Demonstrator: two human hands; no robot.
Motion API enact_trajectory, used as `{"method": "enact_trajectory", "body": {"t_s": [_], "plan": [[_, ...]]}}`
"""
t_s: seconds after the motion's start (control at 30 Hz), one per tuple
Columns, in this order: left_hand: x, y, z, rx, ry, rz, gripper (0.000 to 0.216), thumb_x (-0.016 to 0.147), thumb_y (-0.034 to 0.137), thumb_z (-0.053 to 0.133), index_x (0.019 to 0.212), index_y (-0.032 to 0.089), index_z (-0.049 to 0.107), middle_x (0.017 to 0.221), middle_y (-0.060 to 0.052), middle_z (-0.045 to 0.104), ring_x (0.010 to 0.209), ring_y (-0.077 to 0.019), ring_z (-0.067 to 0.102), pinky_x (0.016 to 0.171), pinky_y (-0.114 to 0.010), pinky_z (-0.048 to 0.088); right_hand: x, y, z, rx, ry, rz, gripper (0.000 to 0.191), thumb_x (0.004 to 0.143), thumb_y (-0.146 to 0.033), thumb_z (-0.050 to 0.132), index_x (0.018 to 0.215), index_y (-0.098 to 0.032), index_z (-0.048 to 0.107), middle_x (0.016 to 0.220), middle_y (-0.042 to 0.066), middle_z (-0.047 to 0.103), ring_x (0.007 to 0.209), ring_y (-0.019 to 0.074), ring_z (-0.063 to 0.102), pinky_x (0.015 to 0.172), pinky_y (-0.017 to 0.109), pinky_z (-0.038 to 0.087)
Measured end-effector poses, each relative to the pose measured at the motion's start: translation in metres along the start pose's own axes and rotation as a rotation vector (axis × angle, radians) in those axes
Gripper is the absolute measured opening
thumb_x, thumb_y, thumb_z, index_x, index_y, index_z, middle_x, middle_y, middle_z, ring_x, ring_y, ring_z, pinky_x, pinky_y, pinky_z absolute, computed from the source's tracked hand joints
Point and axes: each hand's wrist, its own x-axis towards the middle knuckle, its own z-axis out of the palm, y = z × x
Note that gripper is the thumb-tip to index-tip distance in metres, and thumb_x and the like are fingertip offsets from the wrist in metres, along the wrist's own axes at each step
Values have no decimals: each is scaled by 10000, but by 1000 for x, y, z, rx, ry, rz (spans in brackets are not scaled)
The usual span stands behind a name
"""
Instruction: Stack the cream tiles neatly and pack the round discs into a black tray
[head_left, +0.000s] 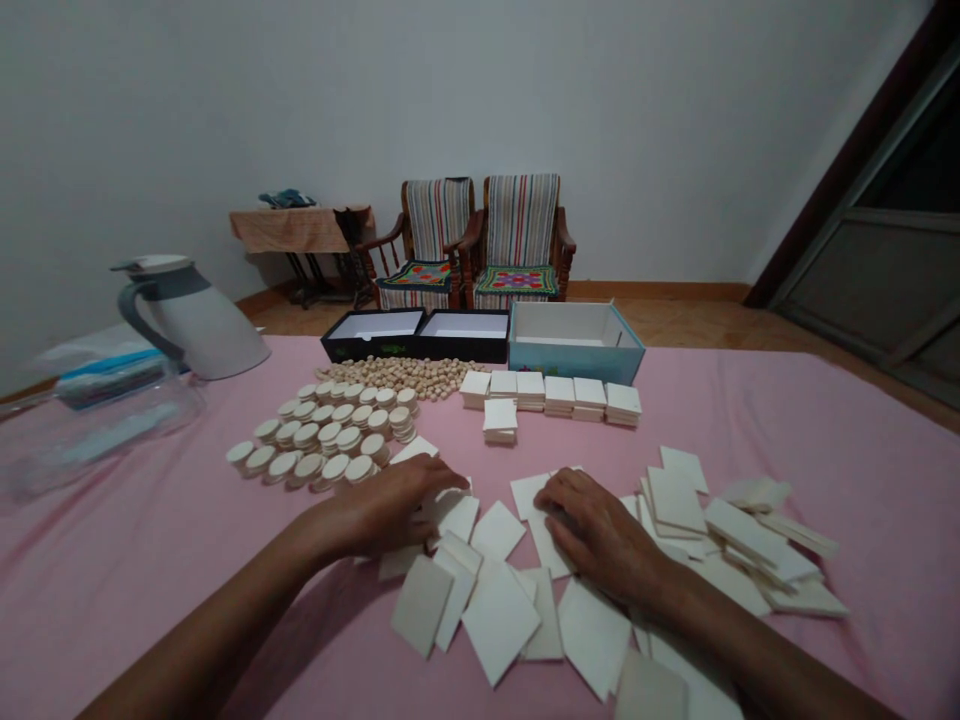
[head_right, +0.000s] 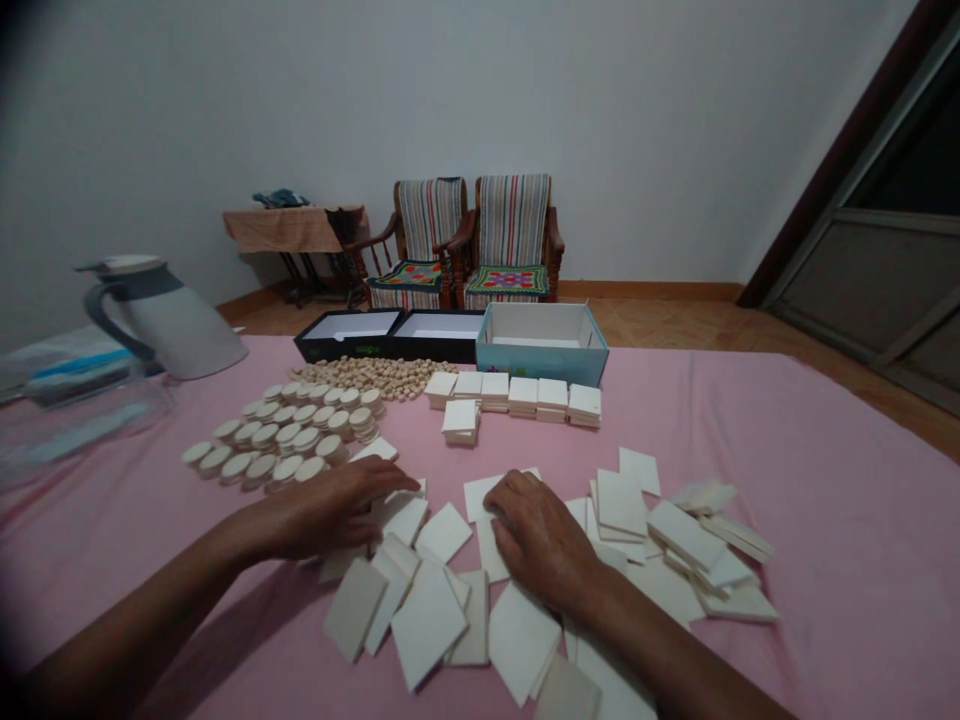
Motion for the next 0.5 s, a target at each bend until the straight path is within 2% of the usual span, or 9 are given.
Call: {"method": "enact_trajectory", "body": {"t_s": [0.13, 0.27, 0.37, 0.5], "plan": [[-5, 4, 8, -10, 21, 29, 557, 672, 135, 638, 1206, 256, 540, 1195, -67, 565, 1059, -239, 540, 886, -343, 431, 0, 0, 0, -5, 13, -18, 195, 811, -79, 461, 948, -181, 555, 912, 61, 550, 877, 195, 492, 783, 356, 414], [-4, 4, 13, 5, 88, 13, 489, 689, 144, 602, 1170, 218, 556, 1149, -82, 577, 997, -222, 557, 831, -308, 443, -1, 0, 1, -5, 17, -16, 193, 809, -77, 462, 942, -184, 550, 913, 58, 550, 872, 194, 493, 777, 355, 416], [8, 0, 8, 32, 178, -88, 443, 711, 261, 631, 1144, 194, 569, 1087, -83, 611, 957, -222, 569, 810, -306, 439, -1, -1, 0, -7, 7, -5, 200, 811, -76, 455, 945, -187, 555, 915, 60, 552, 871, 197, 496, 771, 359, 418], [41, -9, -2, 100, 343, -299, 353, 756, 349, 609, 1058, 166, 599, 988, -84, 658, 863, -215, 603, 741, -289, 440, 0, -4, -1, -18, 1, -2, 207, 811, -75, 452, 943, -188, 564, 908, 63, 551, 865, 201, 500, 767, 359, 420]]}}
